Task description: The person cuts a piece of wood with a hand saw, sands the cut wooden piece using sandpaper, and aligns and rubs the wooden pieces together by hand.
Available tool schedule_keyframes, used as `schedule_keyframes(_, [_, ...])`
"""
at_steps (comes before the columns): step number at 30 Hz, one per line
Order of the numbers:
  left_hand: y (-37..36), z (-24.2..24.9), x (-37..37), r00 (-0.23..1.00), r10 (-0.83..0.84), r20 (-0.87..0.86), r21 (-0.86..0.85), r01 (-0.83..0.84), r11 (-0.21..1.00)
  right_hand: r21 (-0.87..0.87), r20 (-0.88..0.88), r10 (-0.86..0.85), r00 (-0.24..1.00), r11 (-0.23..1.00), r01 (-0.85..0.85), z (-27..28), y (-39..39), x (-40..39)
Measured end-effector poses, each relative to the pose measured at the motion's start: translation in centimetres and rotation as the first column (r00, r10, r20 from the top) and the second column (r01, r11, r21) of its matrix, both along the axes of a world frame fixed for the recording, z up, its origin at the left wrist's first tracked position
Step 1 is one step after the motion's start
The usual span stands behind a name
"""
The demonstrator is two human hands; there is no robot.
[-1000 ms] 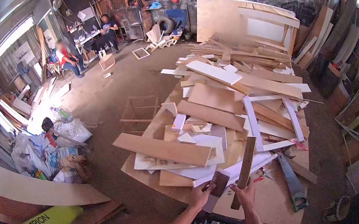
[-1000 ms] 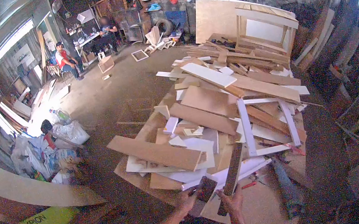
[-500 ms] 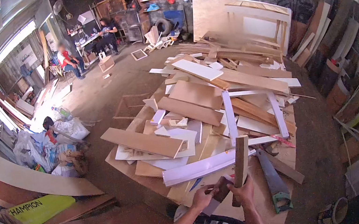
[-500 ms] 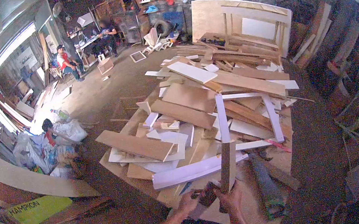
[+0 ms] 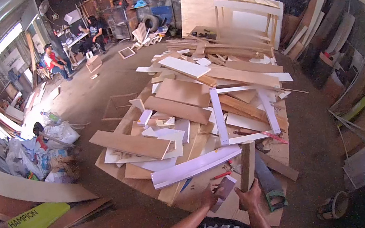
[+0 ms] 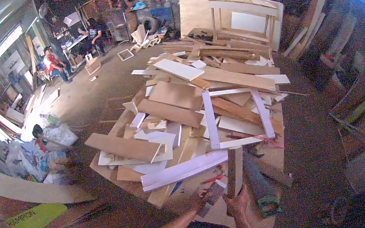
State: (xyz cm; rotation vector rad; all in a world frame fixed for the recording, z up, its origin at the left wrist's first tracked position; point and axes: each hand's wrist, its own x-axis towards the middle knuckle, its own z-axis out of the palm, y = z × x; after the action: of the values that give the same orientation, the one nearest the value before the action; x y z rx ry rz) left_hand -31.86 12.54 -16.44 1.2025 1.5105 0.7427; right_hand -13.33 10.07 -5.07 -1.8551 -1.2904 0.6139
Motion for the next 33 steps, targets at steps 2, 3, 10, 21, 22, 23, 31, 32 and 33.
schedule_keyframes(2, [0.0, -0.9, 0.6, 0.999, -0.006, -0.031, 0.089, 0.009, 0.996, -0.018, -0.020, -0.020, 1.000, 1.000, 0.019, 0.8, 0.1, 0.2])
schedule_keyframes(3, [-0.8, 1.4, 1.1, 0.998, 0.005, -0.063, 0.171, 0.006, 0.985, -0.035, 0.003, -0.036, 0.999, 0.999, 0.036, 0.4, -0.1, 1.0])
schedule_keyframes(10, [-2.0, 2.4, 4.2, 0.993, 0.115, 0.006, 0.232, -0.113, 0.966, -0.020, -0.021, -0.096, 0.995, 0.995, 0.095, 1.2, 0.0, 3.8])
schedule_keyframes(21, [-4.5, -1.0, 15.3, 0.716, 0.475, -0.512, 0.467, -0.232, 0.853, -0.104, -0.161, 0.167, 0.973, 0.977, -0.185, 0.6, -0.1, 16.3])
schedule_keyframes(22, [-4.2, -2.1, 16.0, 0.619, 0.551, -0.559, 0.495, -0.284, 0.821, -0.126, -0.197, 0.216, 0.956, 0.962, -0.243, 1.2, -0.4, 17.4])
schedule_keyframes(23, [-4.2, -3.3, 16.4, 0.611, 0.551, -0.568, 0.495, -0.281, 0.822, -0.146, -0.230, 0.263, 0.937, 0.943, -0.300, 1.8, -0.7, 18.3])
schedule_keyframes(31, [-7.1, -7.3, 17.6, 0.666, 0.610, -0.430, 0.533, -0.358, 0.766, -0.111, -0.125, 0.439, 0.890, 0.885, -0.452, -1.2, -0.3, 22.5])
schedule_keyframes(32, [-8.1, -6.2, 18.1, 0.608, 0.551, -0.572, 0.550, -0.214, 0.807, -0.077, -0.100, 0.438, 0.893, 0.892, -0.446, -2.2, 0.0, 22.4])
schedule_keyframes(33, [-8.8, -4.7, 18.5, 0.523, 0.485, -0.701, 0.534, -0.065, 0.843, -0.091, -0.095, 0.446, 0.890, 0.886, -0.454, -0.9, 0.1, 21.9])
